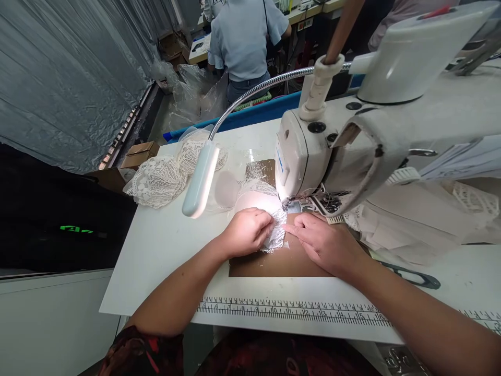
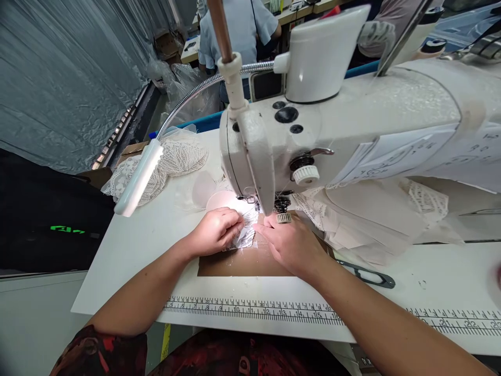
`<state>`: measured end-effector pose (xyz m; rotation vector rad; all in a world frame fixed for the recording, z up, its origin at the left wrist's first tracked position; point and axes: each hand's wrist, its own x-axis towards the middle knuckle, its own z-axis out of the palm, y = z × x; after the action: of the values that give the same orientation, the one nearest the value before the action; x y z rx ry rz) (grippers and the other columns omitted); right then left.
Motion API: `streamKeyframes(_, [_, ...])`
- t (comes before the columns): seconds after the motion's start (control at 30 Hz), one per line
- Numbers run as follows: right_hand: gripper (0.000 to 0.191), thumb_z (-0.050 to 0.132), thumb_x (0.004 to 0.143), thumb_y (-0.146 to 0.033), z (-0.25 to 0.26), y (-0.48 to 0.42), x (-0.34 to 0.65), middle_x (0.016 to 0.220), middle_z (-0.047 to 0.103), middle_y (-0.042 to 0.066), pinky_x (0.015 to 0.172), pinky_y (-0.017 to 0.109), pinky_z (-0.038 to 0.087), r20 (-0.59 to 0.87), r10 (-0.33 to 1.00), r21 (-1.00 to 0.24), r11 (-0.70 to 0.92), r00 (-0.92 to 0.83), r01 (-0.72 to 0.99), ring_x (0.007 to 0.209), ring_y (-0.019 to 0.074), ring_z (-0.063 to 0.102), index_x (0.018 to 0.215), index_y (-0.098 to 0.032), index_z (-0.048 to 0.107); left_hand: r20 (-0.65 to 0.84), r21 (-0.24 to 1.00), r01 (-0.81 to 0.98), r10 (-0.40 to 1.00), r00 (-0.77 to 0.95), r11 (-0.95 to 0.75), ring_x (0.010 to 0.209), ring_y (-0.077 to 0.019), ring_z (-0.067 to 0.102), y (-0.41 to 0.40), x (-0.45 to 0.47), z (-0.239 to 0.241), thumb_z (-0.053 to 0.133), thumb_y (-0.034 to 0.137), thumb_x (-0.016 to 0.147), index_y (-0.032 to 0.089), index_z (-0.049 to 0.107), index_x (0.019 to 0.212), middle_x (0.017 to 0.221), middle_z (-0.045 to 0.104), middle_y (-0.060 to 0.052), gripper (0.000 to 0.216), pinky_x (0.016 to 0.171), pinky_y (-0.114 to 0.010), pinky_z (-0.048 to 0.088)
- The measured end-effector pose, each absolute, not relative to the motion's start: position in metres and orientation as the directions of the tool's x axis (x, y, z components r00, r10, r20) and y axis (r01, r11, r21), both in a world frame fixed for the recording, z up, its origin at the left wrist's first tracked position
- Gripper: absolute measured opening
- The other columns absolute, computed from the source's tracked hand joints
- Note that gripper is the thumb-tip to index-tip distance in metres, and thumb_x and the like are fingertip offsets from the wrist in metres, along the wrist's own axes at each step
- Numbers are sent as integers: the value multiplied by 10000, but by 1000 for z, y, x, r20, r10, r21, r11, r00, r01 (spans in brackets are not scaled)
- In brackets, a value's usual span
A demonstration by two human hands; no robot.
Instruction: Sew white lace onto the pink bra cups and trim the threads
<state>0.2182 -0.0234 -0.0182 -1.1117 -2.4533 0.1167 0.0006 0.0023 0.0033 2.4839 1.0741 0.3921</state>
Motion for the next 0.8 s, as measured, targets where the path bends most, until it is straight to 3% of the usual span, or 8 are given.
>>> streamKeyframes(0.17, [343, 436, 848, -78, -19, -23, 218, 733, 598, 33, 585, 258, 322, 371, 734, -251, 669, -568, 700, 662, 133, 498, 972, -207, 728, 3, 711, 557, 794, 608, -429, 645, -114, 496, 6, -8, 10, 353, 309, 965, 176, 480, 727, 697, 543, 2, 300, 621, -238, 426])
streamKeyframes(0.27, [358, 432, 824, -48, -16, -24, 217, 749, 609, 37, 575, 260, 323, 336, 757, -228, 642, -560, 732, 665, 136, 502, 991, -186, 718, -2, 734, 522, 767, 641, -435, 664, -120, 516, 5, -10, 10, 380, 343, 960, 169, 520, 753, 717, 569, -10, 304, 644, -249, 445])
streamKeyframes(0.43, [337, 456, 819, -56, -15, -25, 217, 780, 608, 39, 579, 263, 320, 315, 755, -208, 646, -575, 734, 710, 147, 513, 1010, -176, 706, 199, 556, 494, 684, 701, -668, 945, -209, 572, 2, -6, 4, 480, 340, 905, 150, 601, 1026, 1017, 643, -104, 257, 833, -341, 470])
streamKeyframes(0.53, [314, 464, 828, -61, -17, -26, 218, 773, 596, 40, 581, 264, 314, 328, 742, -193, 659, -585, 727, 697, 145, 499, 986, -169, 712, 187, 409, 497, 603, 775, -765, 1092, -252, 537, 1, -4, 0, 475, 363, 907, 155, 573, 1186, 1238, 598, -125, 362, 940, -404, 425])
streamKeyframes(0.63, [327, 466, 819, -52, -18, -27, 219, 757, 587, 37, 586, 269, 308, 351, 730, -166, 664, -586, 729, 669, 143, 479, 996, -172, 712, 149, 314, 517, 579, 802, -797, 1126, -267, 519, 0, -5, -2, 448, 388, 921, 156, 564, 1237, 1327, 558, -121, 409, 963, -436, 401])
streamKeyframes(0.8, [351, 468, 789, -36, -16, -26, 217, 751, 600, 35, 574, 283, 291, 381, 732, -100, 641, -565, 761, 620, 140, 450, 993, -176, 717, 147, 273, 524, 573, 806, -807, 1106, -270, 525, 0, -4, -4, 423, 393, 932, 142, 563, 1258, 1341, 551, -127, 435, 937, -438, 410])
